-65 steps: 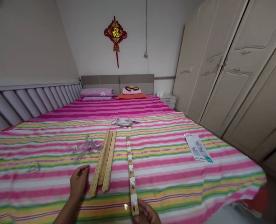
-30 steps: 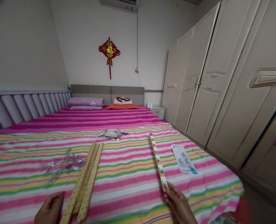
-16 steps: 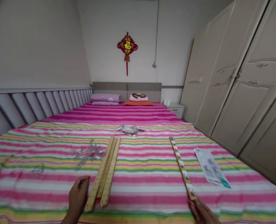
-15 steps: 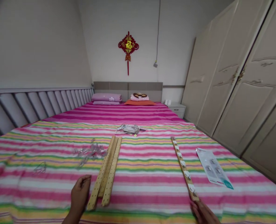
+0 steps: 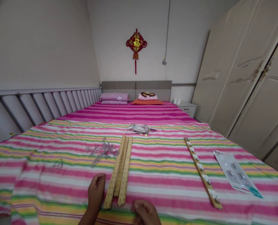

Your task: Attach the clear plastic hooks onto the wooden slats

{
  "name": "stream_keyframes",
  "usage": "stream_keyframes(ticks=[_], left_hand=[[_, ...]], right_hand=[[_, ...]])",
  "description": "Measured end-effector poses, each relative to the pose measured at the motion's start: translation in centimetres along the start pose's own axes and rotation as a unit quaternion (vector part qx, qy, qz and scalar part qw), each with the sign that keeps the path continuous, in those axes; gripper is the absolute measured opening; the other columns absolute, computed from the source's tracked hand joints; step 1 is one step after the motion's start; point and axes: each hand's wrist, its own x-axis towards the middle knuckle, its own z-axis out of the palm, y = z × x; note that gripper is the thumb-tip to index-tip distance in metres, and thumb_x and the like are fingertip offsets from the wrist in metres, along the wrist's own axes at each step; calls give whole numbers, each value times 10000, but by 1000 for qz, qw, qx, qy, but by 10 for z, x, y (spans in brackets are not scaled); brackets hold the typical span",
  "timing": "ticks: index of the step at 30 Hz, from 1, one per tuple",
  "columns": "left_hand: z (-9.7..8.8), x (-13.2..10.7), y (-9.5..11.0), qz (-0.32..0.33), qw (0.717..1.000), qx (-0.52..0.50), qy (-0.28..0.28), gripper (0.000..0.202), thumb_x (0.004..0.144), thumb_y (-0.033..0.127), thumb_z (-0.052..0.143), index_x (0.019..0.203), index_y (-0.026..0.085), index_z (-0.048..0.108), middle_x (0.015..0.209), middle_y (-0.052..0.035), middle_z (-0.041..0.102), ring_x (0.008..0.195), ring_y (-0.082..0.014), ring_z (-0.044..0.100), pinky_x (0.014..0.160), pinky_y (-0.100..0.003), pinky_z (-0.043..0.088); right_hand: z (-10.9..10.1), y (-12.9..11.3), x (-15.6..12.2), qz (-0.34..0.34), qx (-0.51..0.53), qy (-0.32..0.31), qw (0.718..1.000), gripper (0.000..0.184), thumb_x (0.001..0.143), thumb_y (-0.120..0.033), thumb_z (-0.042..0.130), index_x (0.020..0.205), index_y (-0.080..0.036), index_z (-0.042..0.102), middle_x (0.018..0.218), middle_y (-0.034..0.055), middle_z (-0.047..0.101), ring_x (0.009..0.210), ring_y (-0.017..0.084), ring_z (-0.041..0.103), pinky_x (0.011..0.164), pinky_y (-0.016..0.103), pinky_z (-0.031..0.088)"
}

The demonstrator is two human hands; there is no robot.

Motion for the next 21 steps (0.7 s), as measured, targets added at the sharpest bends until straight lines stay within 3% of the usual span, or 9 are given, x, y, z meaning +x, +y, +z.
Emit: stream_keyframes(ticks=[4, 8, 14, 21], left_hand=[[0, -2, 2, 14, 1000, 8, -2, 281, 674, 429, 584, 794, 178, 618, 790, -62, 663, 771, -226, 626, 726, -343, 503], [0, -4, 5, 24, 1000, 11, -2, 247, 691, 407, 569, 783, 183, 615, 778, -55, 660, 763, -218, 625, 711, -329, 503], [2, -4, 6, 27, 1000, 14, 6, 220, 695, 392, 570, 767, 188, 610, 754, -44, 653, 736, -208, 623, 703, -323, 502], [1, -4, 4, 24, 999, 22, 1, 213, 704, 382, 555, 774, 187, 606, 746, -46, 651, 722, -208, 617, 682, -321, 505]], right_hand=[[34, -6, 14, 46, 25, -53, 997, 465, 562, -557, 763, 730, -142, 639, 463, -23, 596, 335, 69, 510, 317, 133, 323], [47, -7, 23, 34, 44, -48, 997, 462, 525, -517, 798, 706, -124, 636, 513, -6, 627, 339, 59, 512, 313, 132, 335], [38, -1, 29, 5, 48, -64, 997, 425, 509, -477, 820, 647, -112, 653, 454, -9, 596, 326, 39, 457, 323, 131, 299], [12, 3, 19, -8, 17, -42, 999, 458, 532, -506, 802, 764, -127, 691, 409, -29, 548, 321, 44, 417, 331, 143, 287]])
